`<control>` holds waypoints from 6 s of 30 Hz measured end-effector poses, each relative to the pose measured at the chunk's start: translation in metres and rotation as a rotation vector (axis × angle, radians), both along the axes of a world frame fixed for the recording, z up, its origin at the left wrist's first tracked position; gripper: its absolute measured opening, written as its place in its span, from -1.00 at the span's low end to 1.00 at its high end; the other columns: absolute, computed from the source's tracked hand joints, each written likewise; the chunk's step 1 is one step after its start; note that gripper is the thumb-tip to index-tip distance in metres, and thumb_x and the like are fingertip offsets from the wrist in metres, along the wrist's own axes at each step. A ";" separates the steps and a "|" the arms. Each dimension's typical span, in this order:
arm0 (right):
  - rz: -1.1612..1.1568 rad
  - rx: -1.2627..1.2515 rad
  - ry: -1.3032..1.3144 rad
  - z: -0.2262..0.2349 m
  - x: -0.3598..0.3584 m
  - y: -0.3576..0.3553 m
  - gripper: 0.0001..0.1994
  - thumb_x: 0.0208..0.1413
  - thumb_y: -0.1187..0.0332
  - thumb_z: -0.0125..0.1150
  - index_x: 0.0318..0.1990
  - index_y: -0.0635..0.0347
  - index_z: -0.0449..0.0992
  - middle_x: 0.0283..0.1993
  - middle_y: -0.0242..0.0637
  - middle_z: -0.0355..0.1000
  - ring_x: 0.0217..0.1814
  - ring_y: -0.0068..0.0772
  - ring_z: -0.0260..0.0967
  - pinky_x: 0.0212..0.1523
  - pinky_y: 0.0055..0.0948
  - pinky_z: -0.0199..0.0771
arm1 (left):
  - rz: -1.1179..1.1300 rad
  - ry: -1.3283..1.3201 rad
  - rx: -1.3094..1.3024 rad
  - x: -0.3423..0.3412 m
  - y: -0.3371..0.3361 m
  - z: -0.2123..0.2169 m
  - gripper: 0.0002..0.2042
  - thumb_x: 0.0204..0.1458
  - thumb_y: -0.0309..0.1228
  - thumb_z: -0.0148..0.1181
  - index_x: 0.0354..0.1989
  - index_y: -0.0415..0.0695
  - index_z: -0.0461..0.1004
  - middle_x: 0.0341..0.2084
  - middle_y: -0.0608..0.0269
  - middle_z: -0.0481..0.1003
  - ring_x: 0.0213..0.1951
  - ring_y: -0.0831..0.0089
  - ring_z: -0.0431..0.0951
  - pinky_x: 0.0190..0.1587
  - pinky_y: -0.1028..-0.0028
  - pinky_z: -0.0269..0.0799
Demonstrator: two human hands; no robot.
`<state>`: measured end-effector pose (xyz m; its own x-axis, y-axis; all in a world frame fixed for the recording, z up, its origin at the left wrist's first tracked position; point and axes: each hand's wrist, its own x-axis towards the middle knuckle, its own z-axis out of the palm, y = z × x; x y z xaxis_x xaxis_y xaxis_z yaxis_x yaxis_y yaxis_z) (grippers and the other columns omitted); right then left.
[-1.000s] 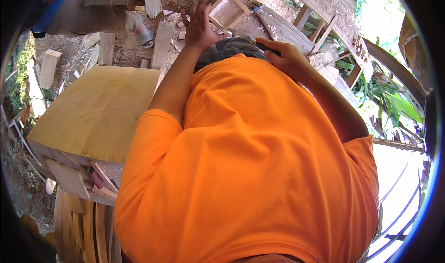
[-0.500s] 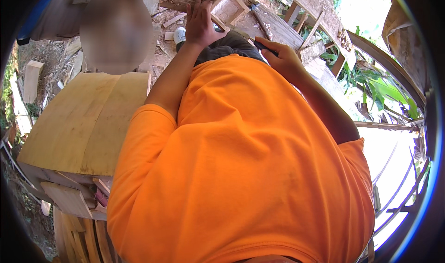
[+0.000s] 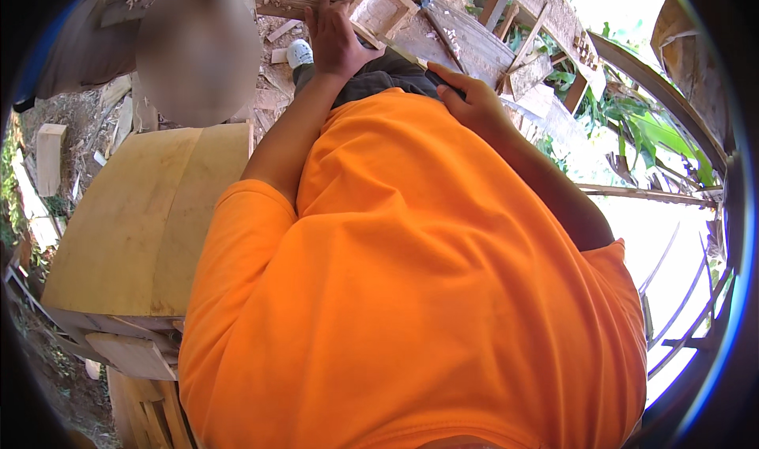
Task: The person uses a chisel and hammer to carve a rectangular recessed space into a small block of wood, repeatedly striking the chisel and removing shavings while holding the block against a wooden frame.
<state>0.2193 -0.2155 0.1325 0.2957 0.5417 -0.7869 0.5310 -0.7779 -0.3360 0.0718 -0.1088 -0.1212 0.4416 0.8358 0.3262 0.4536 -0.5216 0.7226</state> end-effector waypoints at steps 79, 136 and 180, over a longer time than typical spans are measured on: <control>-0.026 0.123 0.028 0.004 0.017 0.004 -0.59 0.30 0.32 0.14 0.29 -0.03 0.52 -0.27 0.01 0.62 -0.29 -0.21 0.57 -0.13 -0.29 0.51 | -0.018 0.059 0.019 0.007 -0.001 -0.005 0.24 -0.56 0.00 0.75 0.33 -0.21 0.05 0.25 0.06 0.25 0.44 -0.19 0.11 0.43 -0.28 -0.20; 0.089 0.235 0.054 -0.016 0.035 -0.014 -0.60 0.29 0.27 0.15 0.27 -0.06 0.53 -0.17 0.06 0.60 -0.13 0.04 0.59 -0.04 -0.20 0.51 | -0.008 0.087 0.072 0.010 -0.006 -0.007 0.20 -0.56 -0.02 0.74 0.27 -0.25 0.07 0.18 -0.03 0.25 0.39 -0.22 0.16 0.37 -0.33 -0.08; -0.854 -0.146 0.839 -0.035 0.054 -0.019 -0.53 0.45 0.19 0.01 0.44 0.05 0.33 -0.52 -0.62 0.24 -0.55 -0.84 0.12 -0.62 -0.73 0.13 | -0.029 0.089 0.043 0.010 -0.008 -0.024 0.26 -0.46 0.16 0.66 0.33 -0.26 -0.02 0.28 -0.08 0.19 0.46 -0.24 0.04 0.42 -0.38 -0.21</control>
<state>0.2729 -0.2340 0.0970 -0.1177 0.3109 -0.9431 -0.5148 -0.8312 -0.2098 0.0820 -0.1169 -0.1451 0.4944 0.8084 0.3194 0.4996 -0.5650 0.6567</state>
